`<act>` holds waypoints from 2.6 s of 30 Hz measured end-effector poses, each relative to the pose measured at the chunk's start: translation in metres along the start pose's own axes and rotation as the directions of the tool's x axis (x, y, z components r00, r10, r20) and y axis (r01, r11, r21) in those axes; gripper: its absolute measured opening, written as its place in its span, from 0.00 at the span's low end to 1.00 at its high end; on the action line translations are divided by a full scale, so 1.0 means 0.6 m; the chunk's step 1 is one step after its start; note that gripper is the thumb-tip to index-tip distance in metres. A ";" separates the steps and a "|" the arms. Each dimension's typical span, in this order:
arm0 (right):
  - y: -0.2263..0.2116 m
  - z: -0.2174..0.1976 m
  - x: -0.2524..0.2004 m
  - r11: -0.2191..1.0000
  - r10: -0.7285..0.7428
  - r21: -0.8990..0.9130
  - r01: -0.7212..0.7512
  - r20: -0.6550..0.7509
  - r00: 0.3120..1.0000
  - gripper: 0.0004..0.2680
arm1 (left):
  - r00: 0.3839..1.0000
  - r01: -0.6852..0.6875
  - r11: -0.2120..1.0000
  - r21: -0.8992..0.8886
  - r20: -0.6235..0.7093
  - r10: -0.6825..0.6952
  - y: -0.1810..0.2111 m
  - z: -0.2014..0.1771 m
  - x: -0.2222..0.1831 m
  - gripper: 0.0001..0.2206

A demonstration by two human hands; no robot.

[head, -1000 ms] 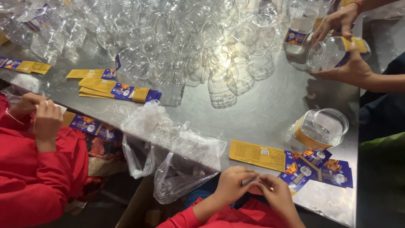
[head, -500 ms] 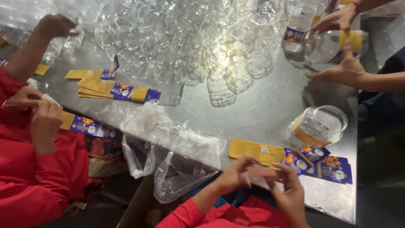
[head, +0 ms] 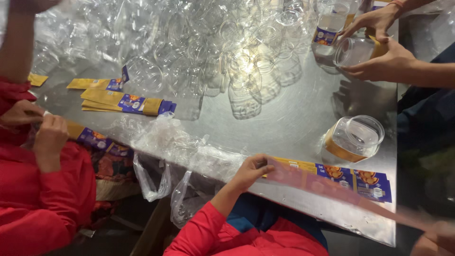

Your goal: The person applies adhesive labels to clear plastic jars by hand. They peel a label from a strip, position it on the side of the jar, and press it down firmly to secure it.

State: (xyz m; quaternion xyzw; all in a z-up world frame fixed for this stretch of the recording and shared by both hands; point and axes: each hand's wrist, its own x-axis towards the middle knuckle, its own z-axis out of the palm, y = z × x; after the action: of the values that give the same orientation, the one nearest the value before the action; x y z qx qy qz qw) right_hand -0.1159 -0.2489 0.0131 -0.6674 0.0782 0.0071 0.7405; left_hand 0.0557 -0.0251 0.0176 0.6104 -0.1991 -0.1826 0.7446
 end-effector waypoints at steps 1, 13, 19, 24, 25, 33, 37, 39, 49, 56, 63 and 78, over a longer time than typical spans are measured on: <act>0.003 0.002 0.003 1.000 0.013 -0.003 -0.013 0.007 1.000 0.15 | 0.983 0.179 0.956 -0.234 0.002 -0.183 -0.005 0.003 -0.009 0.03; 0.028 -0.034 0.020 0.986 0.138 0.080 -0.144 0.072 0.988 0.13 | 0.975 0.165 0.979 -0.123 0.167 -0.143 0.054 0.114 -0.076 0.10; 0.059 -0.020 0.033 0.955 0.089 -0.282 -0.098 -0.042 0.995 0.09 | 0.989 -0.151 0.870 0.470 0.072 0.133 0.078 0.108 -0.095 0.07; 0.078 -0.052 0.036 0.972 0.095 -0.218 -0.085 0.035 0.995 0.10 | 0.994 0.110 0.994 0.022 -0.011 -0.110 0.025 0.081 -0.094 0.08; 0.078 -0.065 0.034 0.980 0.107 -0.172 -0.100 0.034 0.994 0.10 | 0.959 0.282 0.940 -0.193 0.019 -0.283 0.007 0.066 -0.102 0.09; 0.006 -0.135 0.023 0.982 0.181 0.040 -0.182 0.035 0.983 0.09 | 0.822 0.411 0.835 0.365 -0.545 -0.167 -0.116 -0.227 -0.236 0.12; -0.021 -0.120 0.015 0.967 0.253 0.003 -0.254 0.068 0.965 0.09 | 0.844 0.468 0.509 0.723 -0.536 -0.014 -0.116 -0.255 -0.278 0.15; -0.016 -0.095 0.025 0.947 0.314 0.055 -0.315 0.030 0.949 0.11 | 0.796 0.491 0.494 0.718 -0.600 0.081 -0.073 -0.218 -0.264 0.16; 0.017 0.098 0.086 0.996 0.085 -0.062 -0.070 0.295 0.952 0.13 | 0.909 -0.331 0.630 0.702 0.059 0.412 0.137 -0.001 -0.165 0.19; -0.047 -0.003 0.069 0.696 -0.229 -0.645 0.317 0.219 0.949 0.14 | 0.814 -0.285 0.894 -0.345 -0.579 0.036 -0.028 -0.218 0.016 0.24; -0.101 -0.179 0.015 0.887 -0.099 -0.409 0.216 0.290 0.952 0.25 | 0.526 -0.038 0.985 0.166 -0.835 0.161 -0.014 -0.451 0.137 0.36; -0.104 -0.133 -0.007 0.979 -0.181 0.031 0.202 -0.325 0.928 0.16 | 0.987 0.162 0.956 -0.245 0.031 -0.160 0.061 -0.152 -0.083 0.17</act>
State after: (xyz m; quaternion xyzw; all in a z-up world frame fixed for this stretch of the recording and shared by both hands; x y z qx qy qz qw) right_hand -0.1214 -0.3343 0.0677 -0.6402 0.1321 -0.1763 0.7360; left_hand 0.0617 0.0840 0.0337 0.5262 -0.1287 -0.2694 0.7962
